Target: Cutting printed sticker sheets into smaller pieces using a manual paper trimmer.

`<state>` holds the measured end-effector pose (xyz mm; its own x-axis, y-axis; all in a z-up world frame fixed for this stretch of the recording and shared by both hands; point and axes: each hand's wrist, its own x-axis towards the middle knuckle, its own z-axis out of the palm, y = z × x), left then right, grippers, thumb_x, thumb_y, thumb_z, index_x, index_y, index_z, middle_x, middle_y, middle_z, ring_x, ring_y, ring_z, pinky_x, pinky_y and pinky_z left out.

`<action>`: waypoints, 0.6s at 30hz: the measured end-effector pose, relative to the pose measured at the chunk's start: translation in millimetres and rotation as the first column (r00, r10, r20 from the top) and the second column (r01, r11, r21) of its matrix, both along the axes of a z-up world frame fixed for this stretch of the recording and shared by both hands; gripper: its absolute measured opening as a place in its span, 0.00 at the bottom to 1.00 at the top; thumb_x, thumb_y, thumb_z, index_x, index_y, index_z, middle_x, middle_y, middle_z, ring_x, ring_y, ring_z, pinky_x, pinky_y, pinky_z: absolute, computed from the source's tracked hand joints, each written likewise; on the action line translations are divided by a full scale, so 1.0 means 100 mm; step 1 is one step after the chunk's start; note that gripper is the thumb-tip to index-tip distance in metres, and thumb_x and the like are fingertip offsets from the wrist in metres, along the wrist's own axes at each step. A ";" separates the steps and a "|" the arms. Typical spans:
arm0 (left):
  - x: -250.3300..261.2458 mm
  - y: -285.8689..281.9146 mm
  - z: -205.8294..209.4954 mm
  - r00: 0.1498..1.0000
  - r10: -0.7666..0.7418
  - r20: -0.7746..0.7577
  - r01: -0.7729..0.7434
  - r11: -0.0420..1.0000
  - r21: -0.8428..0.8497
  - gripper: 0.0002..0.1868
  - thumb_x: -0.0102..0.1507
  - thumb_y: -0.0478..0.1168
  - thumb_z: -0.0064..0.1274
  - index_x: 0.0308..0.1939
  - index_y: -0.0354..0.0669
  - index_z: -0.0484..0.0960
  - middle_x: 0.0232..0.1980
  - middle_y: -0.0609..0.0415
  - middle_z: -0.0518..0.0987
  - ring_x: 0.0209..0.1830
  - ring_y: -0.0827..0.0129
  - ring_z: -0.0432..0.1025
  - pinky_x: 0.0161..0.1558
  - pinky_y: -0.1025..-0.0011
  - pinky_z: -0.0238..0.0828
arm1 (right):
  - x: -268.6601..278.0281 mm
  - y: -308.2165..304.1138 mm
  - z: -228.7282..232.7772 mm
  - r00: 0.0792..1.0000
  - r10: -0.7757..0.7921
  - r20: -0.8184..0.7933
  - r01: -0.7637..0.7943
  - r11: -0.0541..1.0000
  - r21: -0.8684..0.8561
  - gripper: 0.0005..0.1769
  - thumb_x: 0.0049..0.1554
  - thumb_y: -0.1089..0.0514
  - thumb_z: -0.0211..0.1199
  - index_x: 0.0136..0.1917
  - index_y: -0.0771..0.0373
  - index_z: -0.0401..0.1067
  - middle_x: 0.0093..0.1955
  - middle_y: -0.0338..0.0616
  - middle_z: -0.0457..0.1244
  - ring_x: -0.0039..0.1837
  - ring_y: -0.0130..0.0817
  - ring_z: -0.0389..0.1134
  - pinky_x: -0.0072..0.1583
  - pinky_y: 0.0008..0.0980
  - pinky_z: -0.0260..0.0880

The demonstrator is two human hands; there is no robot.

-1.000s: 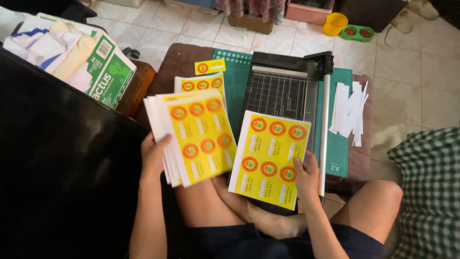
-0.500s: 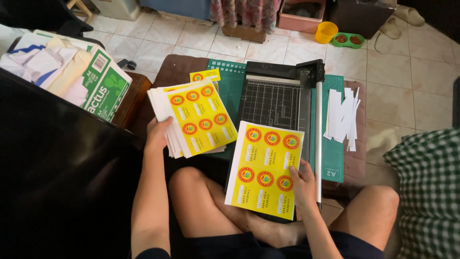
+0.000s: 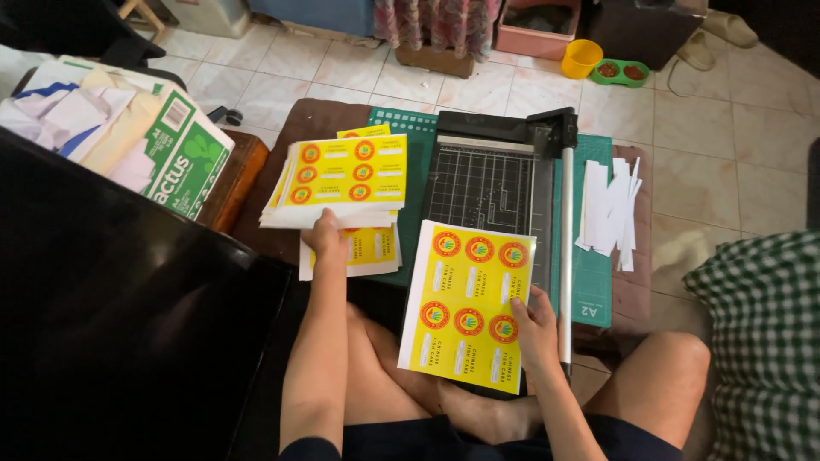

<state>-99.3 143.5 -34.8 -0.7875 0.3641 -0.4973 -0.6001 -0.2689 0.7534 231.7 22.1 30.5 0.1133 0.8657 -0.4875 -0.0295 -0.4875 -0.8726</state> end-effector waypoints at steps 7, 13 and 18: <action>0.09 -0.35 -0.12 0.983 0.088 -0.162 -0.082 0.996 0.045 0.33 0.63 0.28 0.63 0.69 0.41 0.65 0.66 0.43 0.72 0.68 0.55 0.68 0.69 0.56 0.68 | 0.01 0.04 -0.07 1.000 0.017 -0.006 -0.017 1.000 -0.012 0.21 0.67 0.58 0.54 0.72 0.58 0.64 0.58 0.67 0.67 0.53 0.59 0.74 0.52 0.49 0.74; 0.57 -0.79 0.60 0.893 -0.174 -0.415 0.089 0.972 -0.217 0.64 0.62 0.39 0.70 0.80 0.32 0.28 0.82 0.30 0.32 0.85 0.48 0.26 0.81 0.49 0.21 | 0.04 0.18 0.06 0.999 0.030 0.010 -0.031 0.995 0.095 0.22 0.67 0.57 0.53 0.73 0.61 0.63 0.59 0.67 0.66 0.55 0.59 0.72 0.54 0.52 0.73; 1.33 -1.08 1.00 0.552 -0.627 -0.550 0.732 0.681 -0.041 0.35 0.70 0.41 0.51 0.77 0.33 0.56 0.55 0.40 0.78 0.55 0.69 0.69 0.62 0.64 0.70 | 0.08 0.35 0.11 0.987 0.161 -0.016 -0.139 0.891 0.432 0.15 0.68 0.59 0.51 0.66 0.63 0.65 0.46 0.50 0.68 0.45 0.42 0.73 0.48 0.39 0.76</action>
<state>34.0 35.8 64.8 -0.3673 0.9301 0.0036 -0.2262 -0.0931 0.9696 239.7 57.3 41.8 -0.0491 0.9965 -0.0674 -0.0345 -0.0691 -0.9970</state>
